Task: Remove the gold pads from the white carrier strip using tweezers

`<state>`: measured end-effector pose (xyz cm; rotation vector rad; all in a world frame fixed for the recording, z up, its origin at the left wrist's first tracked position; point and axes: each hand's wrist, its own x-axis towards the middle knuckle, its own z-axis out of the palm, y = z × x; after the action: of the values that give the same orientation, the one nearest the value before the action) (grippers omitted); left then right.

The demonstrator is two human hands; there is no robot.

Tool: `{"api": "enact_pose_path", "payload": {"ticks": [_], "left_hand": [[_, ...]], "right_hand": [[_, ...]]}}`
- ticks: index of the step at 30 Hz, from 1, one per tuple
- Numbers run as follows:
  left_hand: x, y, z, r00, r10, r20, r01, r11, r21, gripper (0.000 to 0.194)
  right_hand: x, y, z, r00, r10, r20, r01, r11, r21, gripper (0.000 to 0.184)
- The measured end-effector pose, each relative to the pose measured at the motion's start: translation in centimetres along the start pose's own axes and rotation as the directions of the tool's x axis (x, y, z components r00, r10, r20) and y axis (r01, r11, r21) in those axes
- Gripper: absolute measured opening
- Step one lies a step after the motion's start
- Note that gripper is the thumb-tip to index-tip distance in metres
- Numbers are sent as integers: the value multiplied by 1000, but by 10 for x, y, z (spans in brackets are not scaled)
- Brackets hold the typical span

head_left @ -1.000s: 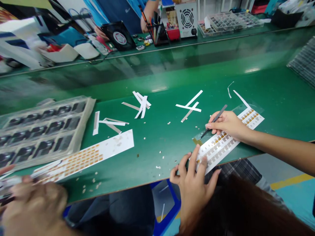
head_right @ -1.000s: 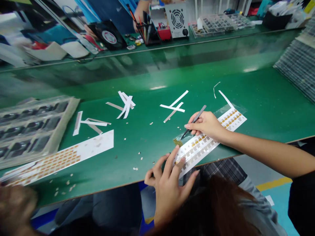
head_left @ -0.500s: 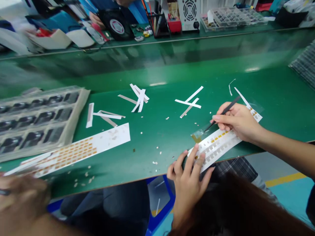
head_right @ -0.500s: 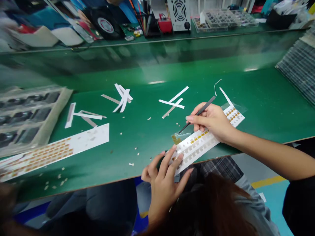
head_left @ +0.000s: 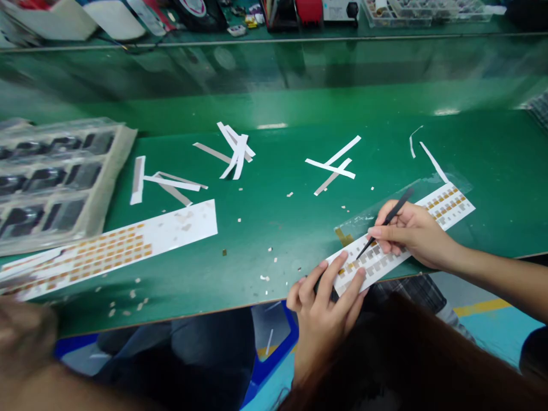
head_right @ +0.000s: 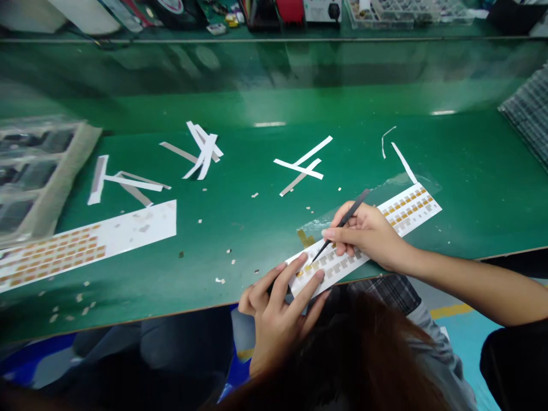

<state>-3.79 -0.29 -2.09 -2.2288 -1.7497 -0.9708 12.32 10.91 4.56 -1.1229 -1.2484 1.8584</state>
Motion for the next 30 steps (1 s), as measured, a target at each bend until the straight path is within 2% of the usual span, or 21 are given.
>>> {"api": "enact_pose_path", "payload": {"ticks": [3,5,6,10,15,20,30], "left_hand": [[5,-4,-13,997,19,69,-18,1000,-18,33],[12,-10,-25,985,65,161,-50,994,-95,45],[17,-14,-29,975,81,209,-51,988,-145,44],[40,-28,-38,928,54,369,54,960,-276,14],[63,-33,-34,835,104,540,43,967,-253,13],[69,-32,-34,803,159,575,-43,977,-211,12],[70,-32,-35,797,190,574,-77,974,-215,10]], "right_hand": [[6,6,-2,999,14,-47,-10,997,79,28],[6,6,-5,997,22,-80,-9,988,155,29],[6,6,-6,995,24,-93,-6,982,191,29],[5,6,-8,997,20,-79,1,968,249,27],[5,6,-8,999,27,-28,-20,969,245,30],[6,6,-10,1000,22,-16,-18,971,238,32],[8,9,-11,1000,11,-15,-7,974,227,33]]}}
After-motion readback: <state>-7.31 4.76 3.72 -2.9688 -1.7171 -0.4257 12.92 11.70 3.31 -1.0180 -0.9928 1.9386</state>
